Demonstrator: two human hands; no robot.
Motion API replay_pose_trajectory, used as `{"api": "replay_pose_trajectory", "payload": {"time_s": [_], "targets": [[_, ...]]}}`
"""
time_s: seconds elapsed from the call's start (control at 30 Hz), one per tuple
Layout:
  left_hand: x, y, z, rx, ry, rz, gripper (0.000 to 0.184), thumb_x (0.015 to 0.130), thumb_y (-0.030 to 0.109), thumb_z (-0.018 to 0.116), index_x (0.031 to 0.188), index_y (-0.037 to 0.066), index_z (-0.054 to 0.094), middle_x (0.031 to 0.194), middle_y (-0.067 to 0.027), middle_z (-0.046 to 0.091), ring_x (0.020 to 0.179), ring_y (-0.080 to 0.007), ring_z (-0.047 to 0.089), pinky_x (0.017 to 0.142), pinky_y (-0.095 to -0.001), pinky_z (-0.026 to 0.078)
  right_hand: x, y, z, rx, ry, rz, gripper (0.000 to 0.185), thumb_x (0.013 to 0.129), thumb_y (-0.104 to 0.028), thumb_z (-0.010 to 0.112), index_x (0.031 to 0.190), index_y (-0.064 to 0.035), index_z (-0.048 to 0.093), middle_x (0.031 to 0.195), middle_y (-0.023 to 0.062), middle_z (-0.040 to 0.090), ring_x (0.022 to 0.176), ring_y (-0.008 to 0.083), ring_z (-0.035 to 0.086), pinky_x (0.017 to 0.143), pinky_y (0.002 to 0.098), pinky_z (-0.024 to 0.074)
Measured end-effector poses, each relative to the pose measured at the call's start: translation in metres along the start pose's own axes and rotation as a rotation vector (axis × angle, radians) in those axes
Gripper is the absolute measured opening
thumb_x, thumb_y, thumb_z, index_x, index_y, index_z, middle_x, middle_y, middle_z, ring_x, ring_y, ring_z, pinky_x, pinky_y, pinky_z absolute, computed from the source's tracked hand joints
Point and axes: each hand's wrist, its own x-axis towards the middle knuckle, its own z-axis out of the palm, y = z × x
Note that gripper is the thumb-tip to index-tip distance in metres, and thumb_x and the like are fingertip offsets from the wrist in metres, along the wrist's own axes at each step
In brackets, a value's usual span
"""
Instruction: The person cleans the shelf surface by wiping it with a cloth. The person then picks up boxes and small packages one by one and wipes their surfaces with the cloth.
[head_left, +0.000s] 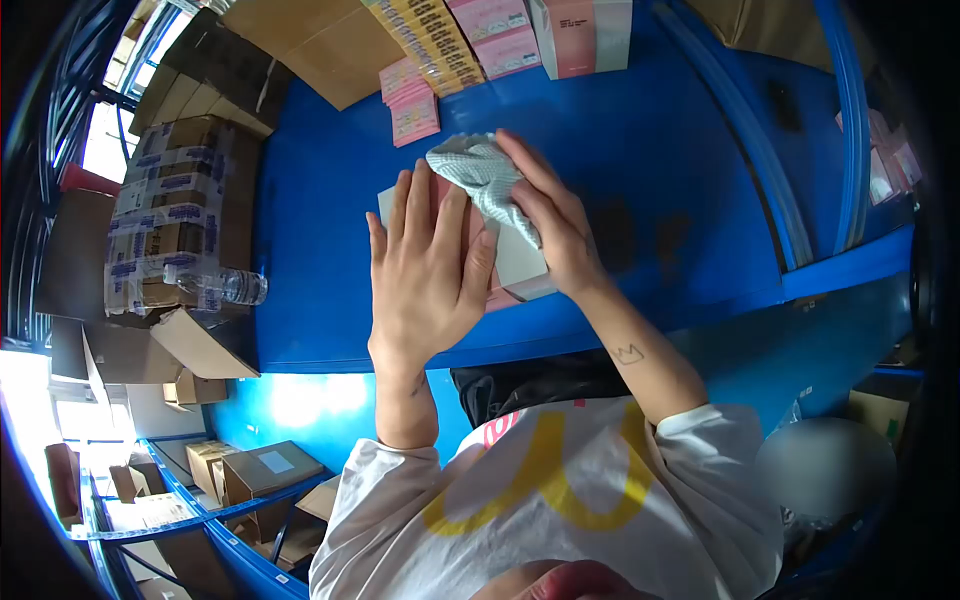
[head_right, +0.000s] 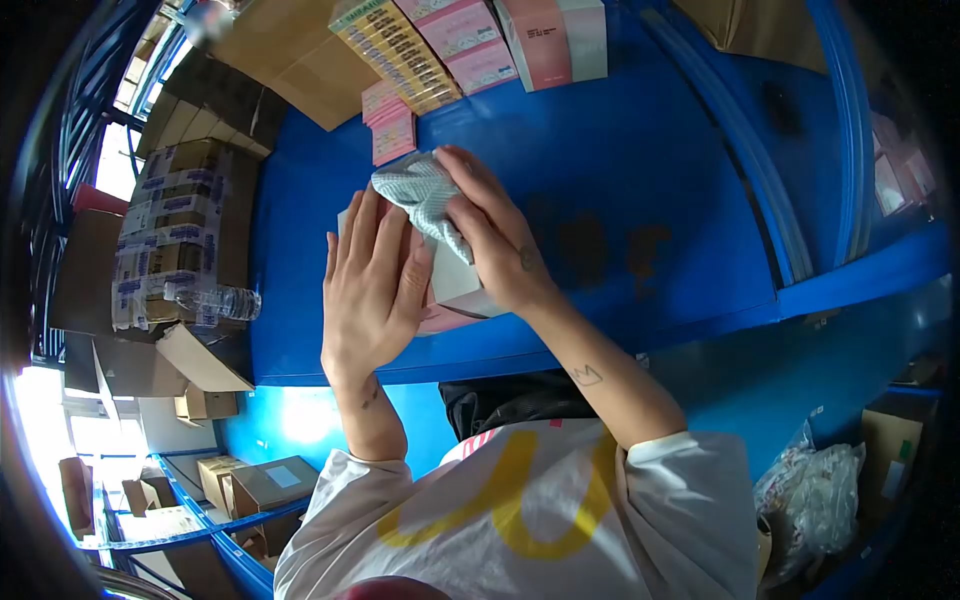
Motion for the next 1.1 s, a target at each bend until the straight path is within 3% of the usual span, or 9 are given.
{"api": "replay_pose_trajectory", "payload": {"time_s": [0.1, 0.2, 0.4, 0.53, 0.67, 0.7, 0.87, 1.0, 1.1], "targets": [[-0.003, 0.002, 0.001, -0.008, -0.025, -0.014, 0.054, 0.096, 0.045, 0.045, 0.136, 0.009, 0.051, 0.142, -0.0259, 0.042, 0.135, -0.0483, 0.033, 0.106, -0.0686, 0.023, -0.021, 0.000, -0.003, -0.026, 0.010, -0.004, 0.046, 0.099, -0.010, 0.035, 0.145, -0.0033, 0.037, 0.148, 0.0158, 0.039, 0.133, 0.0278, 0.042, 0.107, 0.0358, 0.0349], [0.005, 0.003, -0.003, -0.010, -0.015, -0.024, 0.057, 0.096, 0.047, 0.045, 0.137, 0.008, 0.050, 0.143, -0.0259, 0.042, 0.136, -0.0486, 0.032, 0.106, -0.0692, 0.022, -0.039, 0.009, -0.011, -0.105, 0.083, 0.091, 0.042, 0.098, -0.008, 0.036, 0.140, -0.0026, 0.041, 0.140, 0.0172, 0.047, 0.126, 0.0297, 0.048, 0.106, 0.0364, 0.0359], [-0.001, 0.004, -0.003, 0.065, -0.102, 0.023, 0.072, 0.088, 0.061, 0.050, 0.138, 0.008, 0.048, 0.147, -0.0276, 0.034, 0.139, -0.0492, 0.025, 0.107, -0.0688, 0.019, -0.060, 0.016, -0.033, -0.313, -0.052, 0.366, 0.036, 0.091, 0.001, 0.045, 0.127, -0.0025, 0.048, 0.123, 0.0186, 0.056, 0.114, 0.0319, 0.056, 0.105, 0.0401, 0.0378], [0.010, -0.009, -0.010, 0.172, -0.122, 0.095, 0.091, 0.077, 0.072, 0.058, 0.141, 0.008, 0.044, 0.150, -0.0283, 0.029, 0.141, -0.0488, 0.020, 0.108, -0.0682, 0.018, -0.050, 0.010, -0.038, -0.396, -0.147, 0.322, 0.037, 0.084, 0.007, 0.050, 0.119, -0.0030, 0.050, 0.113, 0.0193, 0.060, 0.105, 0.0347, 0.059, 0.104, 0.0439, 0.0390], [0.035, -0.039, -0.023, -0.038, -0.409, 0.324, 0.118, 0.054, 0.083, 0.069, 0.145, 0.014, 0.039, 0.153, -0.0228, 0.028, 0.143, -0.0454, 0.018, 0.112, -0.0639, 0.013, -0.075, 0.017, -0.046, -0.996, -0.266, -0.095, 0.041, 0.076, 0.010, 0.053, 0.116, -0.0021, 0.053, 0.111, 0.0189, 0.061, 0.099, 0.0372, 0.061, 0.104, 0.0472, 0.0404], [0.034, -0.039, -0.023, -0.043, -0.406, 0.320, 0.118, 0.054, 0.083, 0.069, 0.145, 0.014, 0.039, 0.153, -0.0228, 0.028, 0.143, -0.0454, 0.018, 0.112, -0.0639, 0.013, -0.077, 0.017, -0.046, -1.000, -0.272, -0.095, 0.041, 0.076, 0.010, 0.053, 0.116, -0.0021, 0.053, 0.111, 0.0189, 0.061, 0.099, 0.0372, 0.061, 0.104, 0.0472, 0.0404], [0.041, -0.033, -0.029, 0.025, -0.474, 0.447, 0.123, 0.048, 0.071, 0.080, 0.146, 0.013, 0.035, 0.150, -0.0212, 0.033, 0.139, -0.0455, 0.026, 0.113, -0.0614, 0.013, -0.078, 0.015, -0.045, -0.951, -0.217, -0.097, 0.038, 0.073, 0.011, 0.052, 0.109, -0.0015, 0.057, 0.111, 0.0169, 0.062, 0.096, 0.0385, 0.061, 0.106, 0.0493, 0.0386], [0.035, -0.034, -0.045, -0.235, -0.419, 0.295, 0.117, 0.046, 0.048, 0.085, 0.146, 0.013, 0.036, 0.144, -0.0186, 0.043, 0.130, -0.0448, 0.039, 0.111, -0.0587, 0.023, -0.077, 0.007, -0.046, -0.873, -0.227, -0.132, 0.037, 0.074, 0.012, 0.049, 0.106, -0.0008, 0.060, 0.112, 0.0159, 0.062, 0.093, 0.0353, 0.063, 0.098, 0.0450, 0.0458], [0.000, -0.062, -0.039, -0.423, -0.209, 0.230, 0.122, 0.035, 0.035, 0.087, 0.145, 0.014, 0.037, 0.136, -0.0159, 0.050, 0.121, -0.0434, 0.047, 0.107, -0.0557, 0.032, -0.086, 0.002, -0.044, -0.792, -0.213, -0.059, 0.038, 0.075, 0.013, 0.048, 0.108, -0.0009, 0.061, 0.111, 0.0146, 0.063, 0.089, 0.0311, 0.063, 0.089, 0.0402, 0.0486]]}}
